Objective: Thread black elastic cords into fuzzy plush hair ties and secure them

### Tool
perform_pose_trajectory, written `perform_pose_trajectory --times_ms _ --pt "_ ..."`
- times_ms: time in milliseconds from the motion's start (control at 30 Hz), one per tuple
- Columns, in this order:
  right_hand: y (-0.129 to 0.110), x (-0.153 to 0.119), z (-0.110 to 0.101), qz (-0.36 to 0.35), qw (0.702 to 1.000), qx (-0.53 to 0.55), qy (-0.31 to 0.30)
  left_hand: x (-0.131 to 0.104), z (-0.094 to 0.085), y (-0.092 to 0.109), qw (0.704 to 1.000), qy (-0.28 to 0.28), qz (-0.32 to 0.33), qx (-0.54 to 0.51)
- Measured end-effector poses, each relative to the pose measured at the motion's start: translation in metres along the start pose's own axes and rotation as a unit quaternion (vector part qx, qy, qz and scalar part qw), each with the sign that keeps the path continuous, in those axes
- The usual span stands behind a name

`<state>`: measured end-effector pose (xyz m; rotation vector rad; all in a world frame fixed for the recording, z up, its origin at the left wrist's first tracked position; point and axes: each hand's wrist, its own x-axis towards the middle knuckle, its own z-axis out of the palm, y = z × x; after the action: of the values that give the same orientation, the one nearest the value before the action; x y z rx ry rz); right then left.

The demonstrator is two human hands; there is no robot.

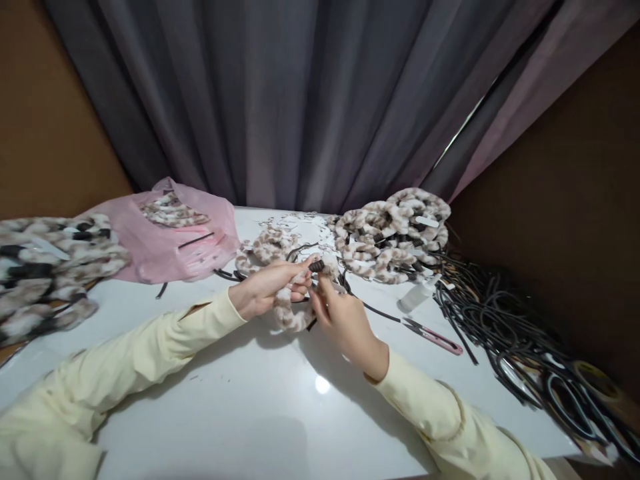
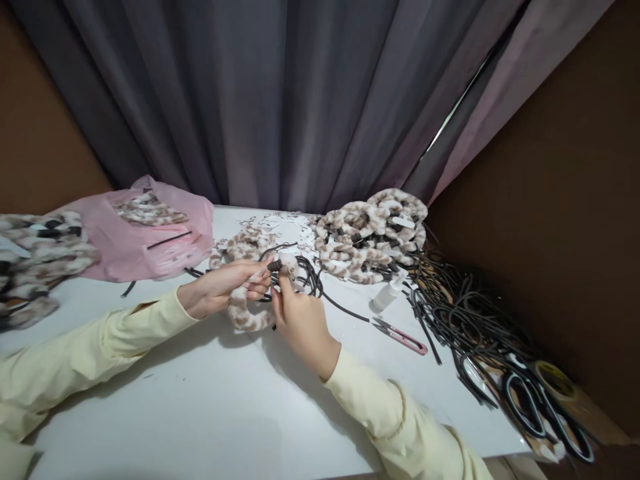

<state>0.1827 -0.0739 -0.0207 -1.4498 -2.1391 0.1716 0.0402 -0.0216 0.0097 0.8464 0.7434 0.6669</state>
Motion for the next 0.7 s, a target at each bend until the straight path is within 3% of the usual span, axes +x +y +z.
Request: perform_pose_trajectory --times_ms 33,100,167,200,333,400,500,567,700 --pt "0.0 0.003 0.001 0.024 0.994 0.098 -0.04 0.0 0.0 -0.001 1.0 -0.003 -0.006 0.007" --pt "-0.001 0.007 0.002 0.072 0.95 0.286 -0.105 -0.001 -0.001 -0.004 0.999 -0.005 -0.012 0.045" --pt "-0.002 0.01 0.002 0.115 0.902 0.394 -0.136 -0.002 -0.001 -0.006 0.995 -0.007 -0.002 0.095" --pt "-0.002 0.01 0.002 0.126 0.891 0.415 -0.135 -0.003 -0.001 -0.006 0.993 -0.005 0.014 0.121" --pt "0.0 0.008 -0.001 0.104 0.922 0.364 -0.076 -0.006 0.002 -0.006 0.961 0.036 0.109 0.25" --pt "0.0 0.006 -0.004 0.085 0.946 0.308 -0.057 -0.007 0.003 -0.007 0.914 0.1 0.176 0.352" --pt "-0.001 0.004 -0.009 0.05 0.97 0.231 -0.051 -0.008 0.002 -0.012 0.795 0.169 0.3 0.5" --pt "-0.002 0.002 -0.013 0.028 0.981 0.185 -0.048 -0.008 -0.001 -0.015 0.729 0.164 0.351 0.564" --pt "-0.004 -0.003 -0.019 -0.028 0.993 0.099 -0.062 -0.006 -0.009 -0.022 0.639 0.124 0.37 0.662"
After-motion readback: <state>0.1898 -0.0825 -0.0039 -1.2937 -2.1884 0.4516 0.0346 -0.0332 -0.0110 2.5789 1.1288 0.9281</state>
